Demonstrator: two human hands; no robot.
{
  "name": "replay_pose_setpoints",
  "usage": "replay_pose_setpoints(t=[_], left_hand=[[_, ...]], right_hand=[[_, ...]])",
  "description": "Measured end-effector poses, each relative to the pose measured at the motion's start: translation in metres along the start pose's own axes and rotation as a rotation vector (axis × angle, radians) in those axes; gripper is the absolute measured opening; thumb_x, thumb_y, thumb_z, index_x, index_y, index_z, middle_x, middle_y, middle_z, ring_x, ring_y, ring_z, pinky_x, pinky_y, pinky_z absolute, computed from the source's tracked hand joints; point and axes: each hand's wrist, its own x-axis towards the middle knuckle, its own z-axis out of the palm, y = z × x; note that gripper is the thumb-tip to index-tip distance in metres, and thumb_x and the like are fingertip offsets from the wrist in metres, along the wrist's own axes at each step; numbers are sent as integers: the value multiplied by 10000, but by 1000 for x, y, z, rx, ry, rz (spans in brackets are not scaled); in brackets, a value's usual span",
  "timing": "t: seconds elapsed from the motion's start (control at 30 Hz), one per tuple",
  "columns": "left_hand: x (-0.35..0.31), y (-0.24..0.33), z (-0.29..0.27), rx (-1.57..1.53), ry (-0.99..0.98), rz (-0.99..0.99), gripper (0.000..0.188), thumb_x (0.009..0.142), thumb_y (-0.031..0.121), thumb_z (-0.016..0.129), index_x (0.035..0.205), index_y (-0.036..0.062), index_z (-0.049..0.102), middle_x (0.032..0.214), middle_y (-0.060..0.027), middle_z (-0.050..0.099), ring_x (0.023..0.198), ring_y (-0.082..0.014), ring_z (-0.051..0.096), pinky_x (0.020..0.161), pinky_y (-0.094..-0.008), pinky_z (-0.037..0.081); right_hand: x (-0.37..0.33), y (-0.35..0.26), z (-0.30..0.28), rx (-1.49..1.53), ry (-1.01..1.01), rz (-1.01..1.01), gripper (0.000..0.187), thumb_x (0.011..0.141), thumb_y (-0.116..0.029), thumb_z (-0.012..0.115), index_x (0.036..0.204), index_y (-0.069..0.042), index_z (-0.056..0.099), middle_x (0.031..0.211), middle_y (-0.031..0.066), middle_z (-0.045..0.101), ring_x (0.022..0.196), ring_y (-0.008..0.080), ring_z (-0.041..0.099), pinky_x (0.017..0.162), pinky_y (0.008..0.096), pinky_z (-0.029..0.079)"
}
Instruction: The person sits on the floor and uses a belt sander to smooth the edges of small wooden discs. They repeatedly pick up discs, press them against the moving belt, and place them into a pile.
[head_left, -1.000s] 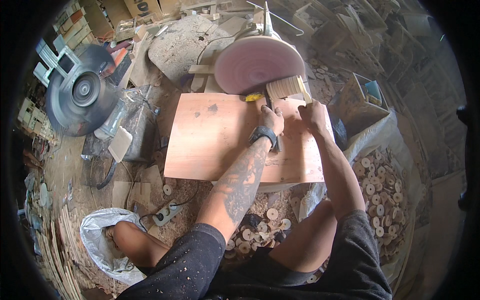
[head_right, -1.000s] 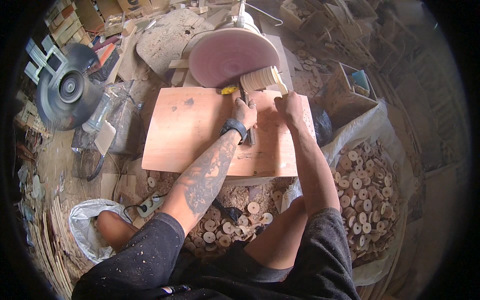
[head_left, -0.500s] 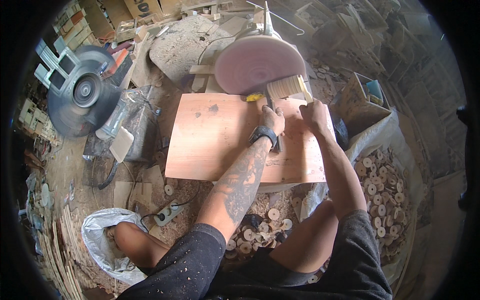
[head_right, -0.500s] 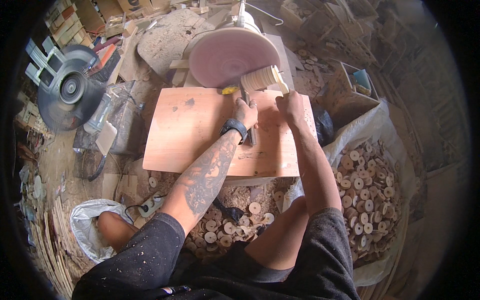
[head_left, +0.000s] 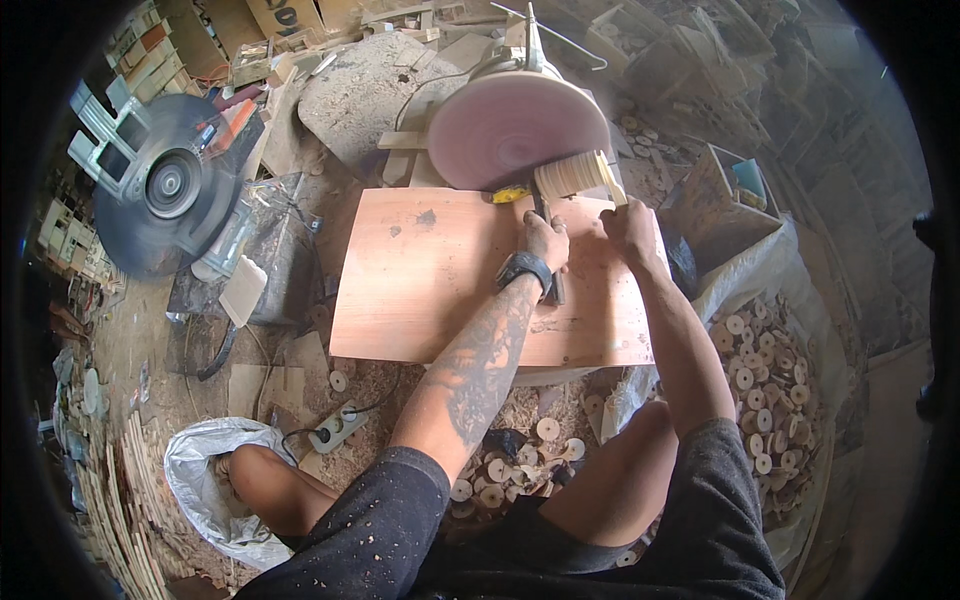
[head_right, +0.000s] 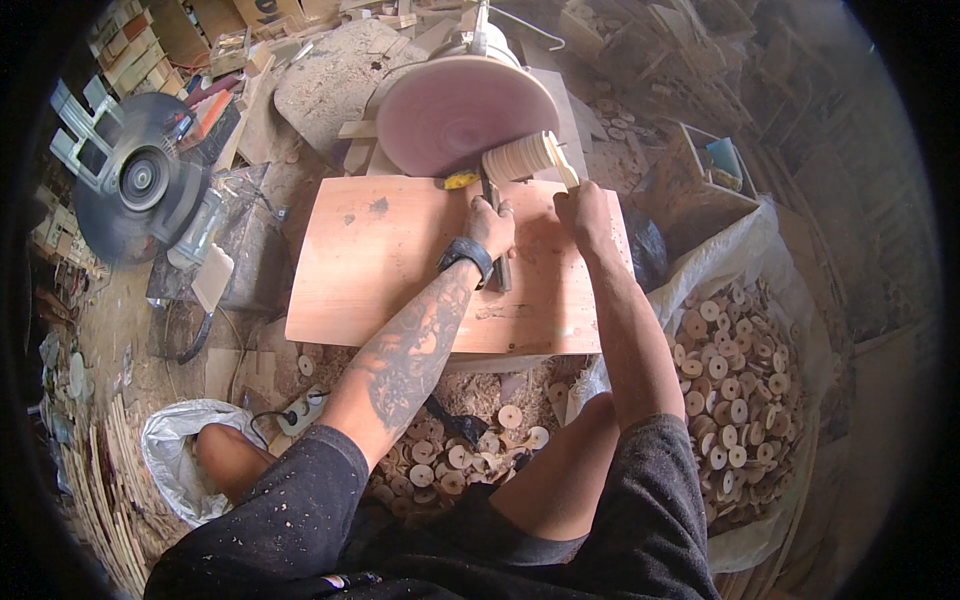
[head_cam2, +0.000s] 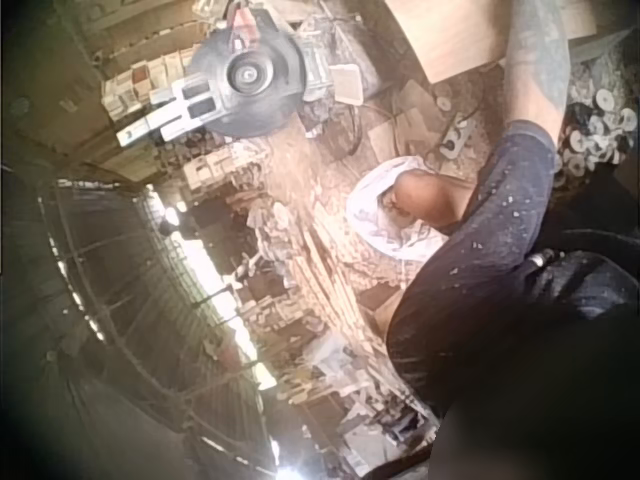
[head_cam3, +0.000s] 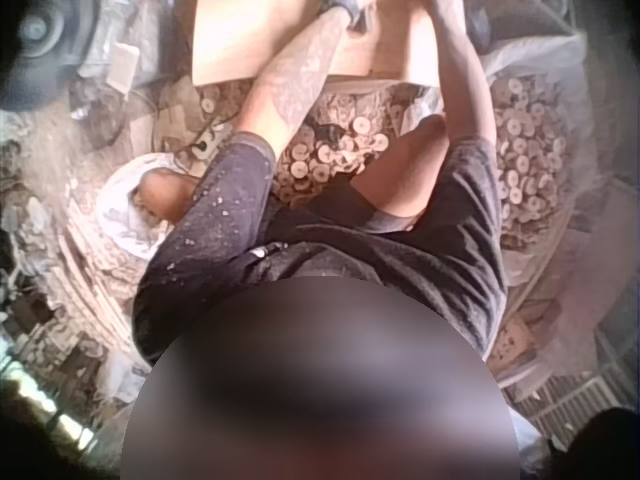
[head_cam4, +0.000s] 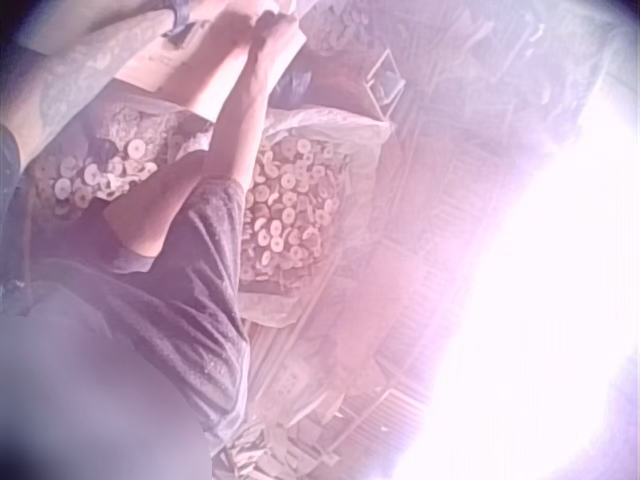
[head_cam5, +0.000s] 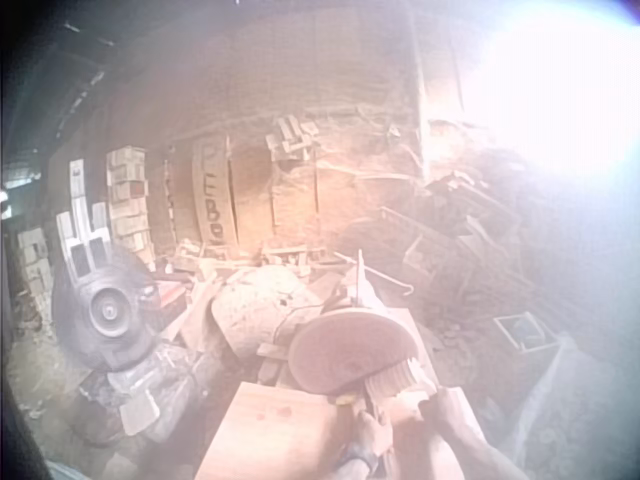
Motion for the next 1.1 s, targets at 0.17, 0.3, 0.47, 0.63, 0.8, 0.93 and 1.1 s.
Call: replay_pose_setpoints(t=[0.17, 0.3, 0.47, 0.63, 0.8, 0.93, 1.1], left_hand=[[2, 0, -2, -7, -23, -4, 407, 957, 252, 532, 1076, -110, 387, 693, -174, 609, 416, -244, 603, 371, -342, 497], [4, -1, -1, -8, -39, -10, 407, 954, 245, 536, 1073, -114, 386, 694, -175, 609, 420, -243, 605, 366, -342, 498], [5, -2, -1, -33, -24, 13, 414, 953, 256, 531, 1063, -114, 383, 726, -199, 622, 455, -261, 628, 351, -346, 515], [3, 0, -2, -41, -36, -1, 388, 953, 251, 530, 1036, -101, 388, 716, -188, 616, 441, -251, 615, 348, -349, 514], [2, 2, -2, -89, -47, -12, 368, 951, 224, 539, 1050, -98, 391, 685, -162, 603, 422, -230, 597, 360, -353, 505], [4, 0, -1, -53, -52, -16, 363, 951, 234, 544, 1040, -85, 394, 686, -155, 603, 438, -226, 605, 365, -356, 515], [7, -4, -1, -54, -59, -6, 375, 953, 245, 540, 1041, -89, 394, 692, -147, 606, 447, -222, 610, 371, -360, 525]], right_hand=[[1, -1, 1, 2, 30, -25, 275, 746, -209, 644, 858, 40, 673, 760, 268, 645, 747, 399, 668, 685, 462, 510], [2, 2, 3, -14, 24, -3, 269, 743, -207, 659, 857, 36, 679, 758, 272, 644, 742, 402, 668, 685, 464, 510], [2, 4, 4, 19, 48, -18, 255, 743, -199, 678, 840, 37, 681, 755, 266, 649, 739, 398, 668, 681, 463, 510], [1, 2, 0, -1, 49, -21, 247, 754, -180, 648, 857, 43, 675, 768, 271, 650, 762, 413, 659, 695, 476, 504], [1, 0, -3, 24, 13, -13, 258, 762, -151, 603, 892, 64, 660, 796, 294, 641, 793, 439, 644, 719, 495, 497], [3, 0, 0, 2, 55, -41, 235, 746, -173, 623, 832, 41, 668, 750, 275, 640, 731, 417, 655, 682, 479, 504], [5, -2, 5, -22, 31, -8, 256, 741, -180, 614, 851, 46, 665, 775, 282, 642, 756, 423, 653, 708, 483, 502]])
